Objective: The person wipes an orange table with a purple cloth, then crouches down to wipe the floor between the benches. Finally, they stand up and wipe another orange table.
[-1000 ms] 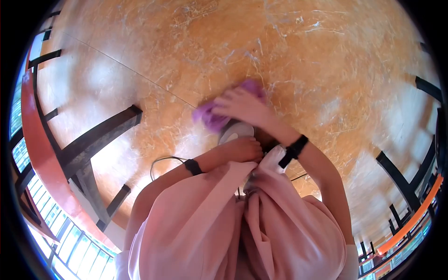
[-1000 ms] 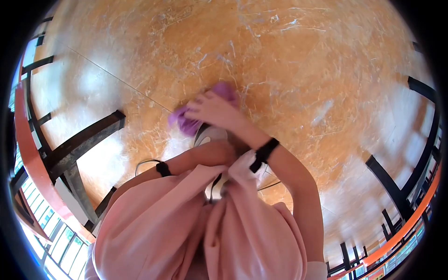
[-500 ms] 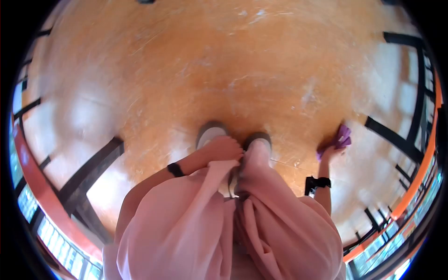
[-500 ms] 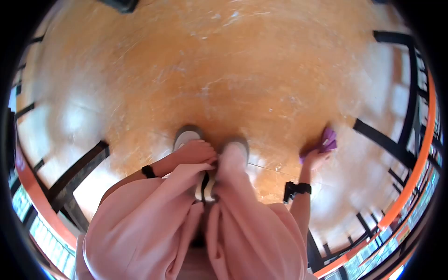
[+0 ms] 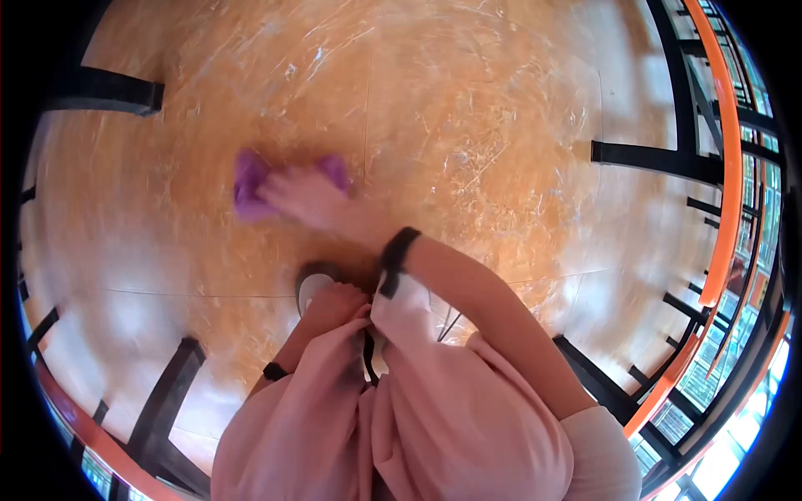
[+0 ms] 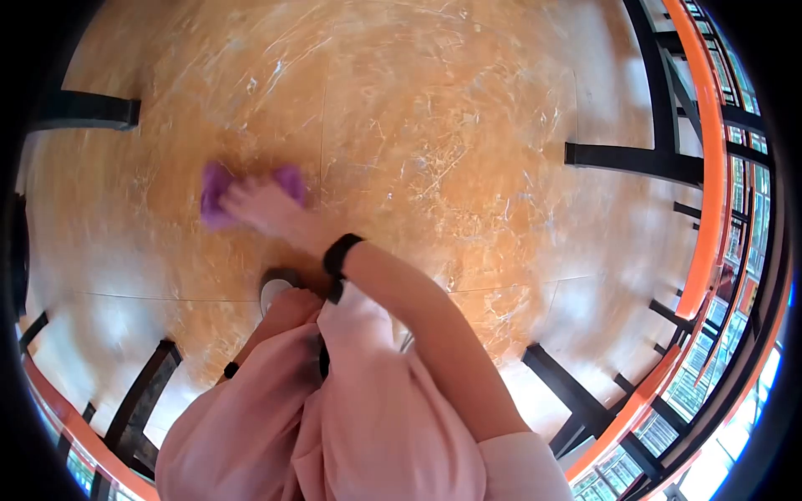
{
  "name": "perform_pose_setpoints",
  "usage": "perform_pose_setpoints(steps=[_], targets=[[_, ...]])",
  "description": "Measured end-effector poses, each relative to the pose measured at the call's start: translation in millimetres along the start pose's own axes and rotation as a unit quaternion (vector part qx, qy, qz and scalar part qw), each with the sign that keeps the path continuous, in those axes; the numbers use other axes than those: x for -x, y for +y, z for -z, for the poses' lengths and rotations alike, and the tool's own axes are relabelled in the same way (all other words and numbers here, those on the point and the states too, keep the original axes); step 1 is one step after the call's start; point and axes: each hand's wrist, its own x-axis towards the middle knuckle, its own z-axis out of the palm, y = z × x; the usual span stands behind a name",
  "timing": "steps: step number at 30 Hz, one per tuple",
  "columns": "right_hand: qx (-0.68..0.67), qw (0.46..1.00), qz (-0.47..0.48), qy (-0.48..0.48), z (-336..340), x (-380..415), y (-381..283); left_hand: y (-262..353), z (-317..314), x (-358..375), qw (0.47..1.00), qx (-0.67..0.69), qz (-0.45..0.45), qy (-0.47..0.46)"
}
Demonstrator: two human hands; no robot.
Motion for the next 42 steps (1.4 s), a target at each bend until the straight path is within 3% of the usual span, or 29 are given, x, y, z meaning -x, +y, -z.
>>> perform_pose_setpoints(steps=[5,7,9,10,11,12,13,14,15,16,17,18,19,20,22,24,26,28,29,30,32,33,35,36,37,39,40,42], targets=[[-0.03,0.979,0.195,-0.043,-13.0,-2.2,-10.9,5.7,12.3,0.0,1.0,-0.018,-0.015,-0.003],[0.023,0.985,0.171,-0.03,-4.8,10.9,22.4,4.2,9.5,0.8,1.0,-0.006,-0.021,-0.001],[0.054,0.995,0.047,-0.067,53.3,33.4,56.1,2.1,7.4,1.6,0.999,-0.022,-0.043,0.01],[0.083,0.99,-0.086,-0.077,51.8,49.8,78.7,1.7,8.0,1.9,0.999,-0.021,-0.044,0.008],[0.05,0.989,-0.137,-0.017,59.8,74.7,109.0,1.6,9.2,1.3,0.999,-0.02,-0.044,0.003],[0.096,0.977,-0.139,0.13,73.3,103.6,129.2,1.6,9.8,1.6,0.999,-0.019,-0.045,-0.002],[0.157,0.931,-0.324,0.054,86.5,132.9,149.7,0.7,8.6,2.3,0.999,-0.018,-0.046,-0.005],[0.227,0.886,-0.396,0.077,103.9,167.1,156.7,-1.1,5.4,2.6,0.999,-0.023,-0.044,0.003],[0.186,0.793,-0.576,0.071,119.2,194.1,159.3,-2.6,2.3,2.8,0.999,-0.027,-0.041,0.012],[0.182,0.732,-0.647,0.109,133.3,219.6,160.7,-3.6,-0.6,3.3,0.999,-0.026,-0.041,0.012],[0.299,0.692,-0.639,0.153,126.8,272.7,175.4,-3.9,-3.6,4.3,0.999,0.007,-0.039,-0.001],[0.282,0.651,-0.686,0.16,132.3,309.0,180.2,-3.3,-4.2,4.0,0.999,0.022,-0.036,-0.005],[0.324,0.526,-0.777,0.121,141.0,313.2,172.0,-2.5,-4.8,3.9,0.999,0.038,-0.033,-0.009],[0.308,0.457,-0.823,0.139,140.1,327.4,177.0,-2.5,-0.4,1.5,0.999,0.024,-0.04,-0.01],[0.253,0.425,-0.843,0.212,139.0,334.7,192.2,-3.5,4.9,1.6,0.999,0.0,-0.039,-0.016],[0.224,0.439,-0.847,0.199,142.6,285.3,190.2,-3.4,2.2,1.3,0.999,0.014,-0.045,0.009],[0.256,0.502,-0.8,0.205,126.2,243.1,202.2,-6.1,0.1,0.7,0.999,0.002,-0.037,-0.013],[0.191,0.624,-0.721,0.232,118.7,172.7,193.1,-9.7,-4.4,2.1,0.996,-0.034,-0.071,-0.038],[0.208,0.663,-0.682,0.228,108.6,137.6,188.3,-5.7,-0.5,0.2,0.992,-0.021,-0.046,-0.115],[0.14,0.706,-0.657,0.224,100.8,101.6,181.9,-6.4,-0.6,0.6,0.992,-0.021,-0.043,-0.115],[0.089,0.787,-0.588,0.162,82.9,32.4,155.0,-9.5,-1.4,1.7,0.998,-0.018,-0.06,-0.022],[0.093,0.839,-0.504,0.181,62.0,4.3,143.6,-7.6,1.1,0.9,0.998,-0.018,-0.056,-0.019],[0.04,0.919,-0.359,0.158,15.1,-40.0,115.1,-1.7,7.5,-3.1,0.991,-0.015,0.012,-0.133],[0.063,0.954,-0.271,0.112,11.8,-60.6,87.9,-2.2,6.5,-3.1,0.991,-0.015,0.013,-0.131],[0.075,0.971,-0.223,0.046,6.9,-72.2,57.0,-2.4,3.8,-1.7,0.99,-0.009,0.034,-0.133],[0.097,0.995,-0.028,0.01,-22.1,-81.9,19.1,-2.7,1.2,1.9,0.99,0.0,0.055,-0.132],[0.098,0.995,-0.025,0.008,-25.3,-82.8,12.3,-3.5,0.4,4.5,0.996,0.006,0.023,-0.082],[0.044,0.985,0.169,-0.008,-29.0,-83.0,4.8,-4.5,-1.2,6.3,0.999,0.013,-0.007,-0.031]])
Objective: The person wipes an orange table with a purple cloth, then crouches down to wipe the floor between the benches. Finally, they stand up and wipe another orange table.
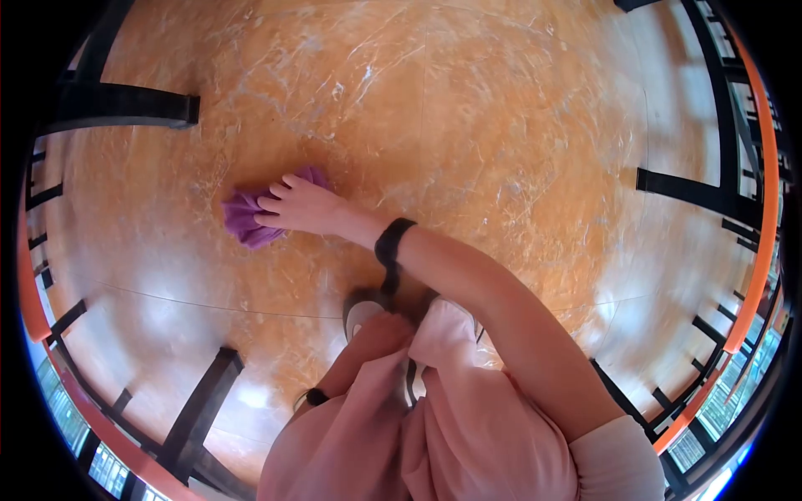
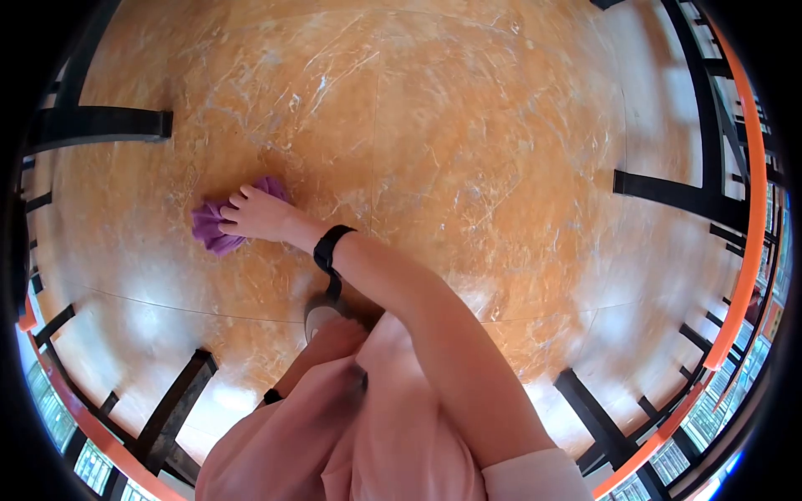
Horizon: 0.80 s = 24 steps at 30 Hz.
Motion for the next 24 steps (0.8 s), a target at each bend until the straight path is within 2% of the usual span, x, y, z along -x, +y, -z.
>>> perform_pose_setpoints(steps=[3,4,5,6,7,8,9,10,11,12,13,14,15,17,18,19,20,22,23,24], targets=[[-0.015,0.999,0.031,0.021,7.7,10.5,40.3,-2.2,-2.2,1.4,1.0,-0.003,-0.009,0.016],[0.025,0.999,0.012,0.031,17.6,20.6,62.7,-3.8,-2.9,1.9,1.0,-0.006,-0.018,0.007],[0.031,0.998,-0.046,-0.023,34.1,32.3,86.4,-4.8,-2.9,2.4,1.0,-0.01,-0.028,-0.002],[0.047,0.995,-0.088,0.013,39.4,55.8,113.4,-4.8,-1.9,2.7,1.0,-0.01,-0.029,-0.004],[0.063,0.981,-0.172,0.058,47.6,85.5,137.8,-5.1,-1.3,2.2,0.999,-0.015,-0.034,-0.012],[-0.012,0.96,-0.252,0.123,63.9,114.4,160.7,-5.0,-0.8,0.6,0.999,-0.019,-0.039,-0.019],[0.145,0.931,-0.329,0.059,93.2,141.9,168.4,-5.0,-0.9,-0.4,0.999,-0.018,-0.042,-0.019],[0.161,0.874,-0.455,0.052,102.9,183.1,183.1,-5.0,-0.9,-0.7,0.999,-0.022,-0.044,-0.023],[0.181,0.791,-0.578,0.088,115.5,216.4,187.6,-5.7,-0.8,-0.9,0.998,-0.026,-0.046,-0.026],[0.177,0.729,-0.658,0.068,132.9,259.2,192.4,-5.9,0.8,-1.4,0.998,-0.025,-0.047,-0.023],[0.16,0.609,-0.775,0.044,151.4,284.1,187.4,-5.2,3.3,-1.9,0.996,-0.047,-0.059,-0.035],[0.18,0.566,-0.799,0.092,149.9,344.0,192.6,-5.1,4.4,-2.3,0.994,-0.069,-0.071,-0.047],[0.208,0.508,-0.831,0.09,162.1,367.8,181.9,-6.6,2.5,-2.5,0.994,-0.068,-0.068,-0.044],[0.223,0.455,-0.856,0.098,160.5,443.8,186.9,-9.5,-5.0,2.2,0.992,-0.082,-0.09,-0.004],[0.209,0.429,-0.872,0.108,157.9,444.2,183.4,-9.7,-6.0,3.3,0.994,-0.083,-0.077,-0.003],[0.198,0.436,-0.871,0.105,148.1,440.3,187.7,-11.4,-6.7,1.6,0.993,-0.074,-0.09,0.025],[0.245,0.452,-0.853,0.088,147.1,420.4,188.4,-12.0,-6.3,0.4,0.991,-0.065,-0.104,0.052],[0.255,0.494,-0.826,0.094,148.4,368.9,186.8,-11.1,-5.3,0.5,0.991,-0.067,-0.101,0.052],[0.218,0.52,-0.817,0.117,141.7,340.5,191.1,-11.0,-4.4,0.1,0.991,-0.068,-0.106,0.054],[0.264,0.559,-0.776,0.127,123.5,325.9,203.0,-11.1,-3.8,-0.1,0.991,-0.071,-0.105,0.051]])
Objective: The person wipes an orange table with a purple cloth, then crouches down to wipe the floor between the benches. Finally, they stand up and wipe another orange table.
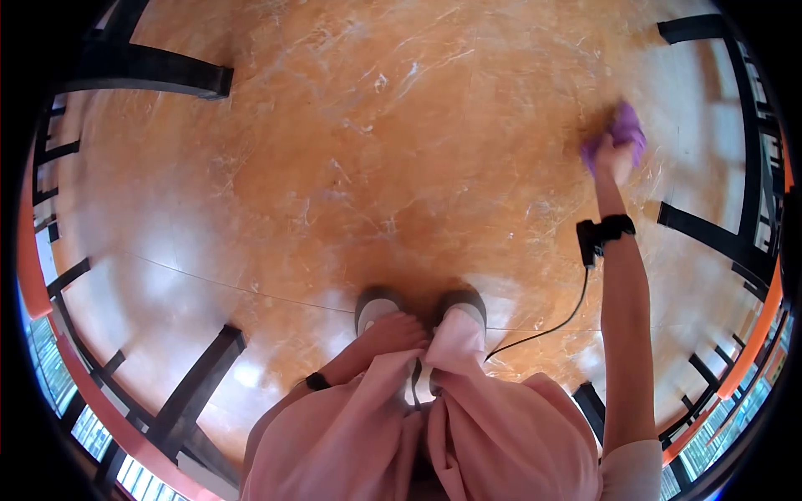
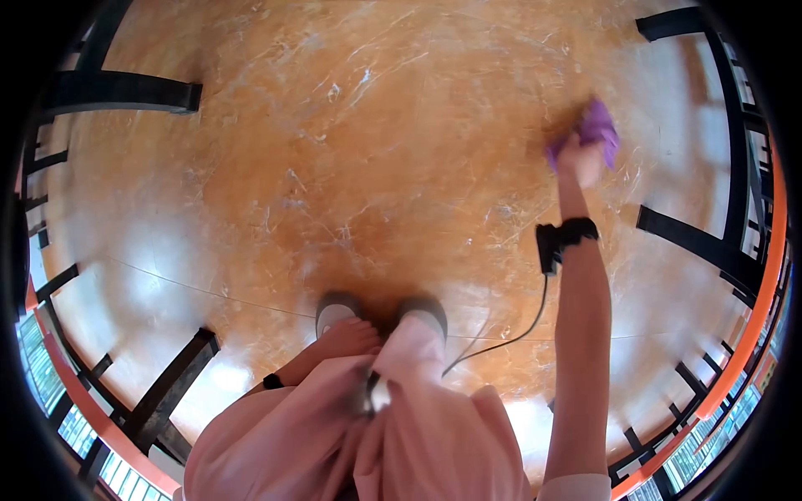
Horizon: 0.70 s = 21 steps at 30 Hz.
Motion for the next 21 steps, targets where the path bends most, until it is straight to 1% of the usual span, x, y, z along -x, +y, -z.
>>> perform_pose_setpoints(steps=[1,2,3,4,5,6,7,8,9,10,12,13,14,15,16,17,18,20,21], targets=[[-0.039,0.998,0.0,-0.05,12.1,14.0,-43.2,0.2,-0.1,0.3,1.0,-0.001,0.0,-0.001],[-0.034,0.995,0.045,-0.076,6.5,23.7,-77.3,1.1,-0.1,0.8,1.0,-0.002,0.001,-0.001],[-0.087,0.989,0.089,-0.077,15.2,47.6,-116.9,2.5,1.8,0.7,1.0,-0.004,0.005,-0.001],[-0.127,0.965,0.17,-0.153,14.0,63.4,-146.9,4.1,4.8,0.3,1.0,-0.004,0.008,-0.008],[-0.191,0.947,0.21,-0.15,30.7,93.5,-182.9,5.4,6.6,0.5,1.0,-0.004,0.01,-0.016],[-0.181,0.929,0.268,-0.181,35.5,120.0,-211.7,6.2,6.8,1.0,1.0,-0.005,0.011,-0.016],[-0.287,0.884,0.338,-0.149,30.5,150.1,-233.0,6.9,7.0,1.3,1.0,0.001,0.016,-0.018],[-0.229,0.879,0.393,-0.141,29.9,185.0,-249.3,7.7,7.2,2.0,1.0,0.006,0.02,-0.019],[-0.277,0.834,0.456,-0.14,30.3,218.5,-259.4,8.6,6.7,3.1,1.0,0.004,0.021,-0.018],[-0.218,0.798,0.53,-0.185,59.3,244.1,-263.5,9.3,5.4,3.6,0.999,0.008,0.036,-0.03],[-0.254,0.678,0.655,-0.215,81.1,292.5,-255.1,11.2,6.1,2.6,0.998,0.007,0.057,-0.037],[-0.258,0.675,0.658,-0.214,81.8,300.6,-248.1,12.5,8.3,1.5,0.996,-0.011,0.063,-0.069],[-0.281,0.607,0.722,-0.178,84.9,304.5,-240.6,13.9,8.8,1.1,0.992,-0.028,0.068,-0.102],[-0.303,0.535,0.777,-0.139,86.5,305.8,-234.1,14.9,9.1,0.8,0.991,-0.031,0.071,-0.105],[-0.308,0.535,0.775,-0.136,85.1,298.8,-226.9,15.4,10.1,-0.2,0.994,-0.023,0.071,-0.084],[-0.285,0.569,0.754,-0.162,86.7,280.4,-218.1,15.9,11.5,-0.6,0.995,-0.017,0.069,-0.064],[-0.261,0.602,0.731,-0.187,86.8,260.5,-206.4,16.5,12.5,-1.0,0.995,-0.023,0.071,-0.068],[-0.235,0.723,0.63,-0.156,84.5,213.9,-170.7,17.7,11.4,-4.1,0.995,-0.002,0.088,-0.037],[-0.195,0.806,0.516,-0.214,88.8,196.1,-145.1,16.3,7.5,-3.7,0.994,-0.001,0.103,-0.038]])
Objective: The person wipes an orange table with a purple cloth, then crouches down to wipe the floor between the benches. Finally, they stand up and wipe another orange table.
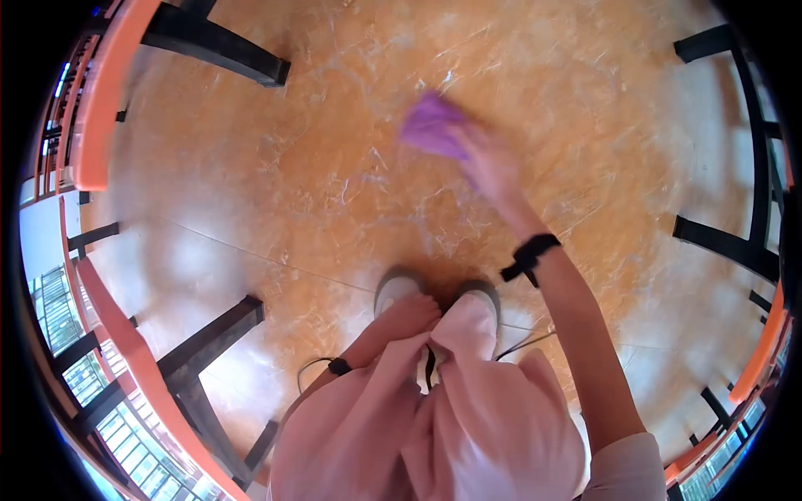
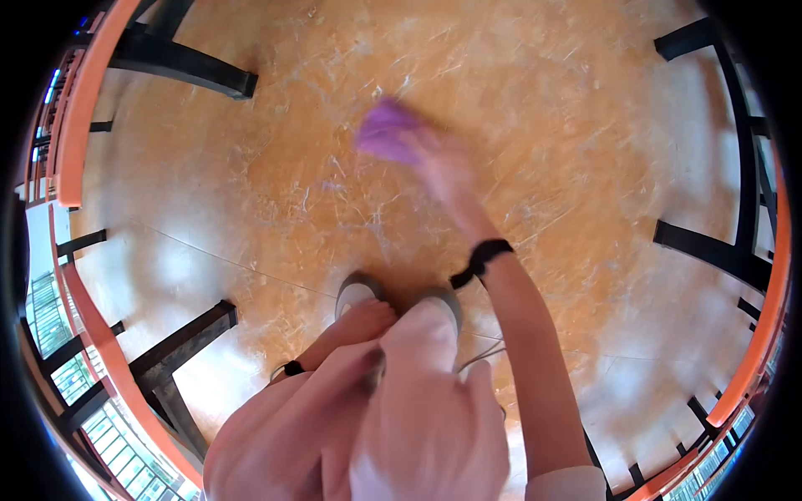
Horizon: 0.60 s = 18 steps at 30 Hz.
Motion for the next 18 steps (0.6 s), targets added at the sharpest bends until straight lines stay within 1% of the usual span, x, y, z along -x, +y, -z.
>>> perform_pose_setpoints(steps=[1,2,3,4,6,8,9,10,12,13,14,15,16,17,18], targets=[[0.025,0.997,-0.041,0.068,3.8,16.2,36.0,0.6,-2.1,-0.6,1.0,0.001,0.013,-0.001],[0.007,0.989,-0.1,0.104,10.0,39.6,70.0,7.1,2.6,-3.9,0.999,0.012,0.037,-0.01],[0.019,0.975,-0.185,0.121,27.3,64.1,90.5,-4.0,-13.6,-3.9,0.998,-0.016,0.028,-0.044],[0.045,0.957,-0.235,0.163,33.8,93.3,116.0,7.8,-12.8,-4.2,0.996,0.004,0.012,-0.086],[0.037,0.908,-0.391,0.145,68.5,144.4,129.7,73.5,32.1,-7.2,0.978,0.102,-0.067,-0.167],[0.128,0.885,-0.414,0.168,73.8,204.6,146.9,107.0,67.3,-13.6,0.957,0.16,-0.117,-0.211],[0.152,0.872,-0.43,0.177,73.5,229.5,146.9,107.3,80.3,-20.2,0.963,0.142,-0.097,-0.206],[0.175,0.858,-0.447,0.185,74.7,251.4,147.3,92.4,89.2,-29.5,0.977,0.092,-0.049,-0.188],[0.173,0.846,-0.472,0.18,76.6,282.1,138.3,42.7,101.8,-50.2,0.987,-0.067,0.077,-0.124],[0.167,0.839,-0.489,0.171,75.1,293.1,131.0,24.9,107.6,-57.9,0.98,-0.126,0.107,-0.11],[0.161,0.839,-0.49,0.176,73.1,300.4,125.3,20.9,111.8,-60.7,0.973,-0.165,0.118,-0.111],[0.161,0.837,-0.492,0.178,73.9,299.3,120.1,35.9,123.5,-60.1,0.978,-0.138,0.085,-0.134],[0.164,0.832,-0.501,0.174,74.2,297.8,114.5,61.4,128.8,-51.9,0.983,-0.08,0.028,-0.164],[0.168,0.826,-0.511,0.17,74.3,298.2,110.1,94.1,134.1,-47.3,0.975,0.0,-0.051,-0.216],[0.184,0.82,-0.512,0.179,69.2,297.7,112.4,121.9,142.3,-45.5,0.956,0.088,-0.121,-0.254]])
